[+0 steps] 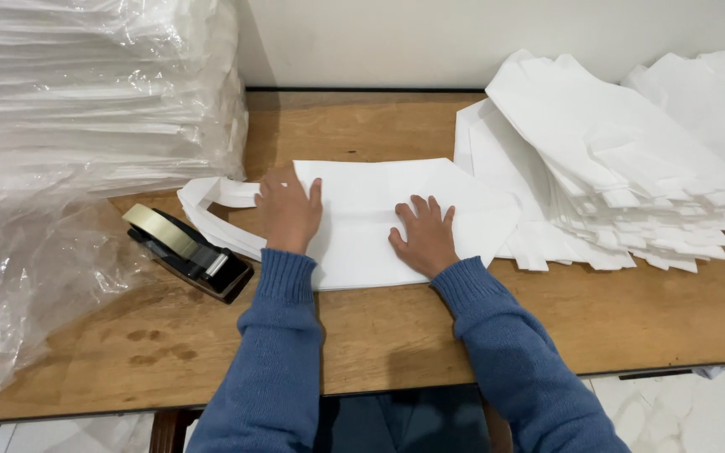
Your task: Folding and stacking white non-woven bags on a wooden table in a print shop finishing area.
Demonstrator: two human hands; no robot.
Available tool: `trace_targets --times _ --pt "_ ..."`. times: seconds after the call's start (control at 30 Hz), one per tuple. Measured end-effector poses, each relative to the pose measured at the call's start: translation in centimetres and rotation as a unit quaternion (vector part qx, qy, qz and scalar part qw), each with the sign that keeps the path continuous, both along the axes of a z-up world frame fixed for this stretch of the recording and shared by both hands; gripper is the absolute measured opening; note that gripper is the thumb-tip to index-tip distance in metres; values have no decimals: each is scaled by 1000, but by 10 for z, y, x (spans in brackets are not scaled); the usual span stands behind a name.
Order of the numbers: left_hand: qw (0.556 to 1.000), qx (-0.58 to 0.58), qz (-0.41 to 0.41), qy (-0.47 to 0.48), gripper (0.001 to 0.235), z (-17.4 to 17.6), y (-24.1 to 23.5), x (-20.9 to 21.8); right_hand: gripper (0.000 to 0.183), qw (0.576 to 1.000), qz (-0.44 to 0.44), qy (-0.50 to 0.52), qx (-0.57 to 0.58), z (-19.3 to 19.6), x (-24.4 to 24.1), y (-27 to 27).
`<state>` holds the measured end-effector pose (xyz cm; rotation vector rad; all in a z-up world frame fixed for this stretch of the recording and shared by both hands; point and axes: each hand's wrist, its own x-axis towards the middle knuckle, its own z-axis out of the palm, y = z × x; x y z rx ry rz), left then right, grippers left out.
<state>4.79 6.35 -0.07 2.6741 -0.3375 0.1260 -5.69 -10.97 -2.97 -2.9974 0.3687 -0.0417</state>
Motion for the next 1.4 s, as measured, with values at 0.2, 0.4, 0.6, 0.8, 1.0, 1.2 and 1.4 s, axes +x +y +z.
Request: trace_targets --times 0.2,0.4,0.6,0.8,1.0,1.2,1.4 --pt "944 -122 -300 61 55 60 -46 -85 33 994 8 -98 39 -3 0 -10" --pt "881 -161 -436 85 57 81 -86 -125 28 878 -16 -463 -124 57 -47 -82" --pt "839 -278 -409 226 55 49 -145 -117 46 960 -213 -139 -120 46 -92 -169" --pt "719 -425 -311 454 77 45 -185 -120 18 905 -156 -292 -267 40 -99 -121" --pt "834 -385 -277 283 48 64 -171 -109 28 949 -10 -309 -62 75 -116 -55" --pt "763 -384 -401 330 61 75 -141 -64 24 897 -8 -441 -23 109 -139 -73" --pt "808 -233 -436 322 48 89 -56 0 38 950 -94 -252 161 135 -147 -61"
